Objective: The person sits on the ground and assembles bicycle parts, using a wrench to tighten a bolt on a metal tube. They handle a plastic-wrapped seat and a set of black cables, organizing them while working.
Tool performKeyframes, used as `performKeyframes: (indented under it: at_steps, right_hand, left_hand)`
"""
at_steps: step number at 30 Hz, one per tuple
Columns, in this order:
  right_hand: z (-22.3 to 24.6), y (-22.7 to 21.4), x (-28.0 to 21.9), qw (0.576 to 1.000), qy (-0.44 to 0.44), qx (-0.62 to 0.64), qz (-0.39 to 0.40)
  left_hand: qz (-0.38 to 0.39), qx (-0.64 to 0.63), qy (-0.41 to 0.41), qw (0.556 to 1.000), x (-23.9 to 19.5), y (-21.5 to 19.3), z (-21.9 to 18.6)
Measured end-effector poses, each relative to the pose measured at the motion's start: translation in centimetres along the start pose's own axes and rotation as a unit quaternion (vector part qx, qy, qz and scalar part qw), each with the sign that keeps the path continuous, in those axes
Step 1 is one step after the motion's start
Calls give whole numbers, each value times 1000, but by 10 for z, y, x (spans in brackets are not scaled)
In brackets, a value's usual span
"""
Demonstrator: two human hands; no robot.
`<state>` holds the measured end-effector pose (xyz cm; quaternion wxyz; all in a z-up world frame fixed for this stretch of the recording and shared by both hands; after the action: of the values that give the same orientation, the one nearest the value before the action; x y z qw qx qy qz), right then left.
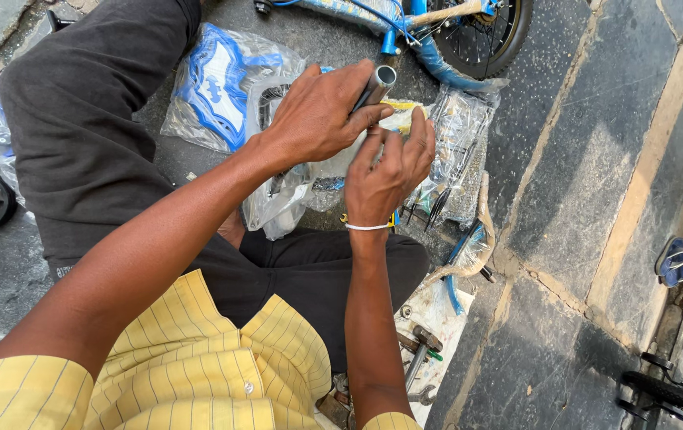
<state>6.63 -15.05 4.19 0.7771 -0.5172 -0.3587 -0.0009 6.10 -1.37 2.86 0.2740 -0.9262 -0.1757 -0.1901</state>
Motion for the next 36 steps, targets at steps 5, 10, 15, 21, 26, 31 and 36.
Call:
performKeyframes:
  at_steps: [5,10,15,21,26,31,36]
  right_hand:
    - [4,-7,3,999,-12,27,-35]
    - [4,-5,-1,1000,2,-28,1]
    - [7,-9,4,1000,-8,16,-18]
    - [5,-10,12,1000,-10,-8,3]
    - [8,-8,13,999,-44,1,7]
    - [-12,14,8,992,-26,103,66]
    - [-71,42,1,838,273,472,10]
  left_hand:
    - [-11,-13,7,1000,1,-4,0]
    - [-6,0,1,1000,0,-2,0]
    - [-13,-13,11,1000,0,-7,-3]
    - [1,-10,-8,1000,-1,-7,-3]
    - [-15,-5,11,1000,-1,-11,-5]
    - [1,-13,-9,1000,-5,-10,-3]
    - [-11,-8,38,999,-3,-29,1]
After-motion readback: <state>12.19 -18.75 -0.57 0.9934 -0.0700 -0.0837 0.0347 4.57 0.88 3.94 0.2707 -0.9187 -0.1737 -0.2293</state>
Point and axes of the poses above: each hand's wrist, its own x-axis towards the middle knuckle, its own y-axis out of the palm, z = x × y, the point moved 7 cm from there along x, towards the middle knuckle, and after that the axes turned 7 degrees about -x, right-handed, at the moved point
